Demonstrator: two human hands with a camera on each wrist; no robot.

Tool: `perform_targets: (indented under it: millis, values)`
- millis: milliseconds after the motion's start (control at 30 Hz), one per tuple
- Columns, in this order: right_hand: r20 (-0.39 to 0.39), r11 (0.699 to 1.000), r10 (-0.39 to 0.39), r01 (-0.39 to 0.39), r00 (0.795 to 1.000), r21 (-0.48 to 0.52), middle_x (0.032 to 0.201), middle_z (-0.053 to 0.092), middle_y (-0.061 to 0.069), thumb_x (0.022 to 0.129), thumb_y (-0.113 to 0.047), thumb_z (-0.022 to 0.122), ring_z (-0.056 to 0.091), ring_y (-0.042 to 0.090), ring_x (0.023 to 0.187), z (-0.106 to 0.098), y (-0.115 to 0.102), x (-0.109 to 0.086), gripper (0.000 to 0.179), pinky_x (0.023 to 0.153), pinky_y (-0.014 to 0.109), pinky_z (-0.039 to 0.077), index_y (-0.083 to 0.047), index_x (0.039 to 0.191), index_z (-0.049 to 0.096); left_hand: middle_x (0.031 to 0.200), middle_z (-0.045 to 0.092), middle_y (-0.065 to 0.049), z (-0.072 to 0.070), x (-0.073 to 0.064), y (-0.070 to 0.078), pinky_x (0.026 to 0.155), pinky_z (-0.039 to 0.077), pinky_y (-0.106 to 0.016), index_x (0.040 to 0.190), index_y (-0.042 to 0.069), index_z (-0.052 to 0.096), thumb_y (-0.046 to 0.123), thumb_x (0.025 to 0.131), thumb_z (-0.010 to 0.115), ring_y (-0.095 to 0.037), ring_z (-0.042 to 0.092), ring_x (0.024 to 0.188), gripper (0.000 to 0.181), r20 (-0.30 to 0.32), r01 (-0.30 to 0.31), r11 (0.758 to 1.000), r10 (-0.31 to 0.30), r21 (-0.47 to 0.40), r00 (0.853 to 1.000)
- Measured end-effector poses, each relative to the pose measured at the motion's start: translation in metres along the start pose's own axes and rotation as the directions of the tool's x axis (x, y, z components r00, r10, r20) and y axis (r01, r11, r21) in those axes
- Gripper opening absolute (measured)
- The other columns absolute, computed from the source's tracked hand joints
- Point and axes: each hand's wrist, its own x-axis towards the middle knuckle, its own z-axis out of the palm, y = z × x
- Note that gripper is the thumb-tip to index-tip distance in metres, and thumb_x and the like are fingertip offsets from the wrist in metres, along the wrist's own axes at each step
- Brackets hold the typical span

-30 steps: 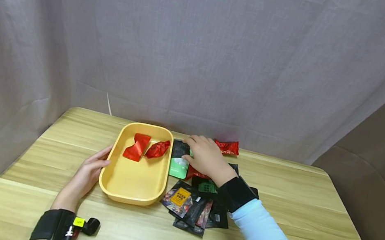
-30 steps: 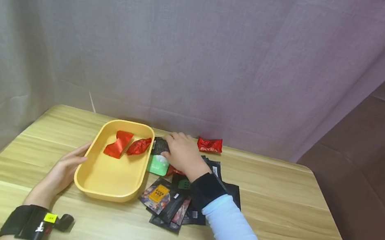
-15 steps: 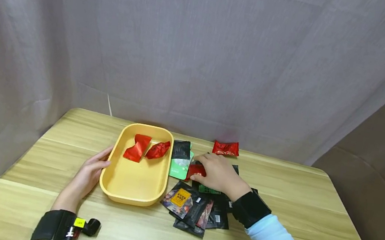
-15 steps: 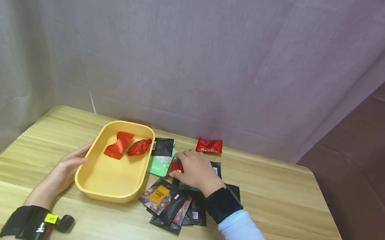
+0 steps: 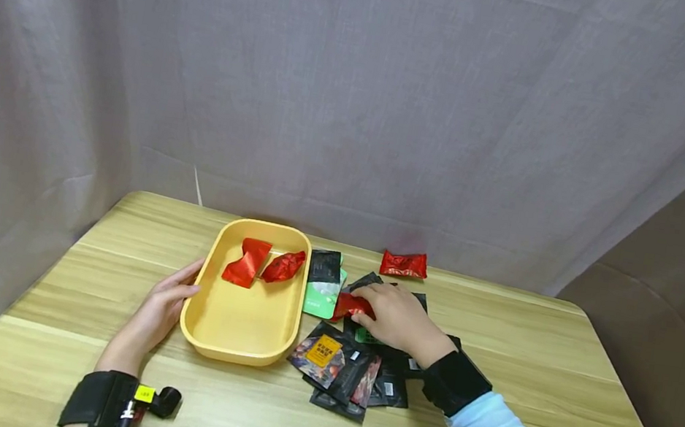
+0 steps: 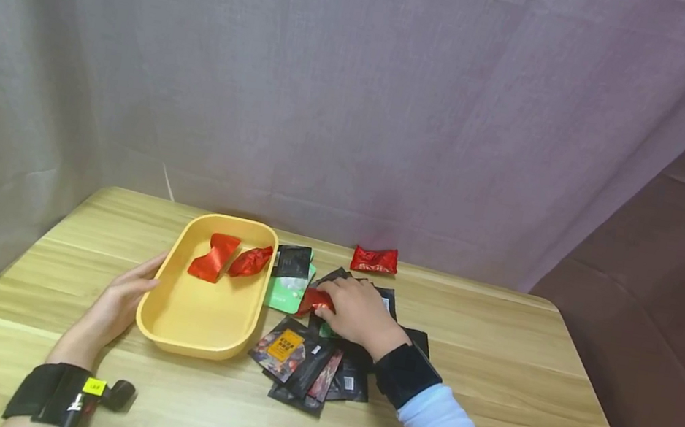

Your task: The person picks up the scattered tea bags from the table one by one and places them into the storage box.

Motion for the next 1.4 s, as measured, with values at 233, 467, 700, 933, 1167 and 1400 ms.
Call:
perform_targets:
  millis: [233, 467, 700, 933, 1167, 1400]
  values:
    - [-0.022, 1.000, 0.019, -0.019, 1.000, 0.001, 0.116, 0.069, 0.009, 0.084, -0.039, 0.064, 0.061, 0.026, 0.105, -0.003, -0.001, -0.002, 0.043, 0.098, 0.052, 0.048, -0.013, 0.119, 0.065, 0.159, 0.002, -0.021, 0.000, 0.001, 0.000, 0.094, 0.044, -0.008, 0.151, 0.002, 0.012, 0.011, 0.097, 0.040, -0.012, 0.030, 0.136, 0.061, 0.005, 0.007, 1.000, -0.007, 0.010, 1.000]
    - [-0.045, 1.000, 0.022, -0.023, 0.999, -0.013, 0.110, 0.071, 0.010, 0.084, -0.040, 0.064, 0.063, 0.025, 0.097, -0.013, 0.003, -0.005, 0.043, 0.086, 0.047, 0.054, -0.013, 0.117, 0.065, 0.159, 0.005, -0.021, 0.001, 0.000, 0.000, 0.093, 0.043, -0.007, 0.151, 0.003, 0.013, 0.011, 0.097, 0.040, -0.015, 0.028, 0.137, 0.061, -0.007, 0.014, 1.000, -0.014, 0.018, 1.000]
    - [-0.120, 1.000, 0.024, -0.025, 0.992, -0.006, 0.107, 0.071, 0.010, 0.082, -0.040, 0.066, 0.063, 0.024, 0.093, -0.032, 0.002, 0.003, 0.042, 0.083, 0.046, 0.055, -0.012, 0.113, 0.066, 0.159, 0.005, -0.021, 0.001, -0.001, 0.000, 0.093, 0.044, -0.008, 0.151, 0.002, 0.013, 0.012, 0.097, 0.041, -0.010, 0.031, 0.135, 0.062, -0.009, 0.012, 1.000, -0.011, 0.018, 1.000]
    - [-0.146, 0.999, 0.044, -0.043, 0.988, 0.013, 0.108, 0.070, 0.006, 0.085, -0.045, 0.061, 0.061, 0.021, 0.091, -0.045, -0.015, 0.026, 0.045, 0.083, 0.042, 0.055, -0.015, 0.118, 0.064, 0.159, 0.003, -0.021, 0.001, -0.002, 0.001, 0.093, 0.043, -0.007, 0.150, 0.001, 0.012, 0.011, 0.096, 0.040, -0.007, 0.033, 0.133, 0.062, -0.010, 0.004, 1.000, -0.004, 0.015, 1.000]
    - [-0.183, 1.000, 0.019, -0.017, 0.983, 0.012, 0.113, 0.069, 0.003, 0.085, -0.045, 0.061, 0.062, 0.020, 0.099, -0.043, -0.039, 0.054, 0.044, 0.087, 0.042, 0.055, -0.017, 0.119, 0.064, 0.159, 0.004, -0.021, 0.004, -0.001, -0.001, 0.092, 0.044, -0.008, 0.151, 0.002, 0.013, 0.012, 0.097, 0.041, -0.002, 0.038, 0.127, 0.061, -0.006, 0.017, 1.000, -0.017, 0.014, 1.000]
    - [-0.146, 1.000, 0.022, -0.020, 0.989, 0.018, 0.117, 0.067, 0.002, 0.086, -0.047, 0.058, 0.059, 0.020, 0.106, -0.038, -0.062, 0.086, 0.044, 0.094, 0.041, 0.052, -0.018, 0.119, 0.063, 0.160, 0.004, -0.019, 0.003, -0.001, -0.001, 0.092, 0.043, -0.007, 0.151, 0.003, 0.013, 0.012, 0.096, 0.041, -0.010, 0.031, 0.134, 0.062, -0.014, 0.031, 0.999, -0.031, 0.027, 0.999]
